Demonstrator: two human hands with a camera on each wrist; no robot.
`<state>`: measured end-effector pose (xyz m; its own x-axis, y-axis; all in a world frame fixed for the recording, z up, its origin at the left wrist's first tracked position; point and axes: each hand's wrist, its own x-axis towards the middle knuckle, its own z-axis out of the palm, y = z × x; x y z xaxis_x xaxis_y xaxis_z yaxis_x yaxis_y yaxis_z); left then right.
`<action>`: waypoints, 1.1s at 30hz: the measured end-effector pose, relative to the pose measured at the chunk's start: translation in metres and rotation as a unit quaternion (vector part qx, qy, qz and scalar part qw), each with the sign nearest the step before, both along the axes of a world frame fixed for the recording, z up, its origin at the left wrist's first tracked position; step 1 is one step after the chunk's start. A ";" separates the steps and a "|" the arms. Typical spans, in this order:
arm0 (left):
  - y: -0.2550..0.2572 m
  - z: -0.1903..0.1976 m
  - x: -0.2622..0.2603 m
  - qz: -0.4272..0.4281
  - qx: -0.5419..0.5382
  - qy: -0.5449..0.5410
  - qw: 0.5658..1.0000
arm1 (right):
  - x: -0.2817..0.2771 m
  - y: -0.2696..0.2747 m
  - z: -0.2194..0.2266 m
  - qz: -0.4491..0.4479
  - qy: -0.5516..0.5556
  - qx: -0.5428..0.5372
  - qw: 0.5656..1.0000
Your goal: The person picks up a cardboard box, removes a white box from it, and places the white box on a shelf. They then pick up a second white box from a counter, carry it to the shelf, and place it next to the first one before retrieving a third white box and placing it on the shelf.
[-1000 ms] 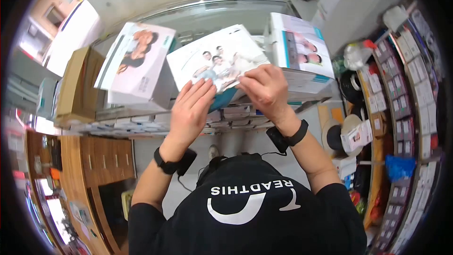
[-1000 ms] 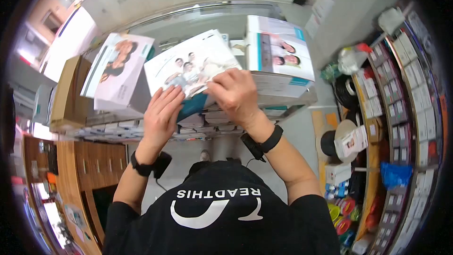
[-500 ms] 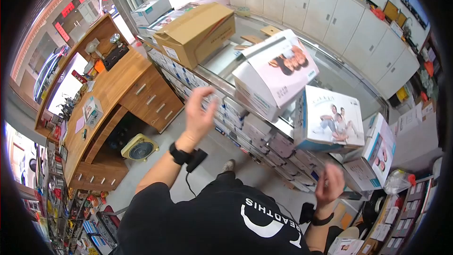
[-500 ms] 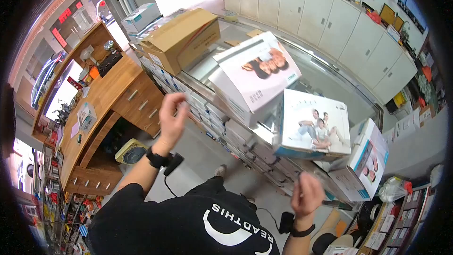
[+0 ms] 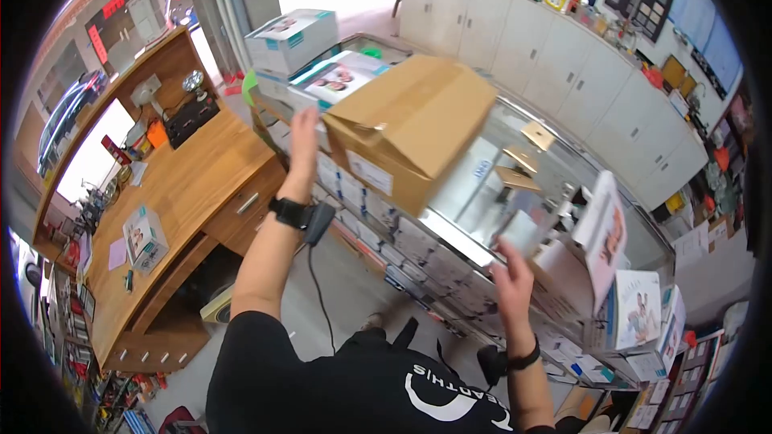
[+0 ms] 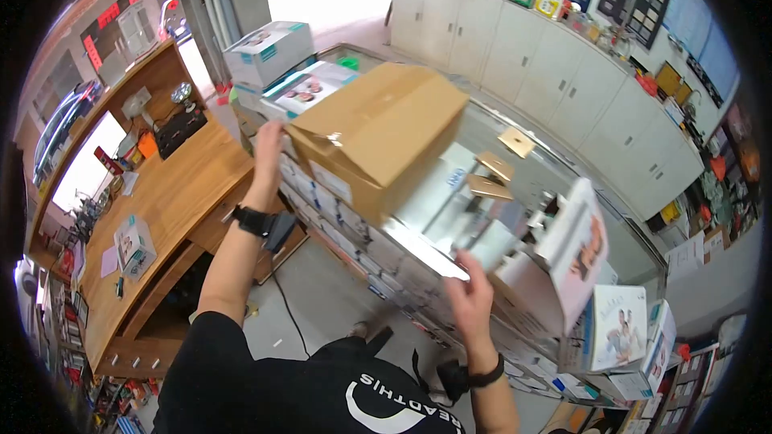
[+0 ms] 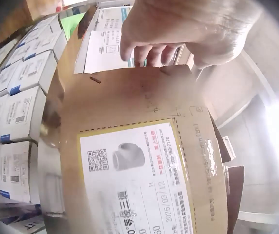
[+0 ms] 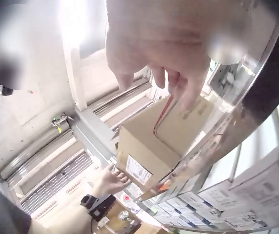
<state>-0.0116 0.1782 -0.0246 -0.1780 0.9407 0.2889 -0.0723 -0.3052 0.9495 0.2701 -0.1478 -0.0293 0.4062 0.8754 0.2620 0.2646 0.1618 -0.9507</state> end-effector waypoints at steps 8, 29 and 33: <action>-0.031 0.031 0.013 -0.157 -0.124 -0.041 0.979 | -0.059 0.141 0.022 -0.018 0.276 -0.044 0.960; -0.074 0.051 -0.040 -0.578 -0.441 0.045 0.686 | -0.040 0.059 0.075 0.164 0.290 -0.400 0.854; -0.085 0.044 -0.039 -0.588 -0.370 -0.010 0.719 | -0.046 0.056 0.068 0.155 0.316 -0.350 0.868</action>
<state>-0.0507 0.0931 0.0198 0.8693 0.3379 -0.3608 0.1181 0.5668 0.8153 0.2237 -0.0914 0.0392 -0.0084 0.8239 -0.5666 -0.2986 -0.5429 -0.7849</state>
